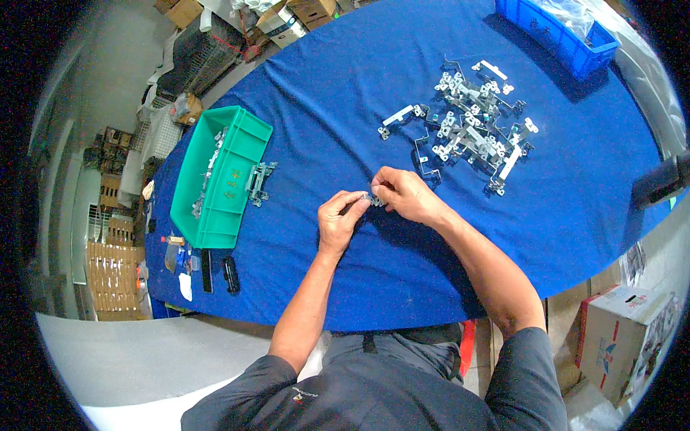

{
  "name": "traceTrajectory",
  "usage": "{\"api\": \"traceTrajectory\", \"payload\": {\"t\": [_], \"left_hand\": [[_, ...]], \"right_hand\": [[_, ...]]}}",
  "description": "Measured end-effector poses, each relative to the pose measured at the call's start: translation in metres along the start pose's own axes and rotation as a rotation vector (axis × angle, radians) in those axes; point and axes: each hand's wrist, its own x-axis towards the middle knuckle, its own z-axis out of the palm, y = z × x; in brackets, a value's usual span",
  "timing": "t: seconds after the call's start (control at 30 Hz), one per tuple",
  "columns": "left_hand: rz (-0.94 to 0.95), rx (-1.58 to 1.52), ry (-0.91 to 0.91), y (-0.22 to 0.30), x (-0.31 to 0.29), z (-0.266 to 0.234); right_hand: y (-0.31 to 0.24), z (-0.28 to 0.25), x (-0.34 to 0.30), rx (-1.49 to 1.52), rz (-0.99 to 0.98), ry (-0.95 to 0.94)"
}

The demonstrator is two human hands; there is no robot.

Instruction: The person assembles small metal brackets by hand, fitting the component pieces together at a work table.

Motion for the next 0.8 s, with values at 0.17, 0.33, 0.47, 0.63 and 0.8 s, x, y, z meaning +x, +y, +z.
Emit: {"api": "traceTrajectory", "payload": {"t": [0.17, 0.33, 0.47, 0.63, 0.8], "left_hand": [[0.078, 0.044, 0.008, -0.004, 0.0, 0.001], [-0.131, -0.297, 0.237, -0.013, -0.002, 0.003], [-0.142, -0.29, 0.23, -0.012, -0.002, 0.003], [-0.164, -0.358, 0.256, -0.013, -0.002, 0.003], [-0.148, -0.288, 0.195, -0.015, -0.002, 0.002]], "right_hand": [[0.003, 0.002, 0.002, -0.012, -0.144, 0.238], [-0.007, -0.001, -0.002, -0.148, -0.02, 0.116], [-0.011, 0.0, -0.003, -0.141, -0.012, 0.04], [-0.008, 0.002, -0.003, -0.158, -0.003, 0.023], [-0.011, 0.004, -0.004, -0.154, 0.0, 0.042]]}}
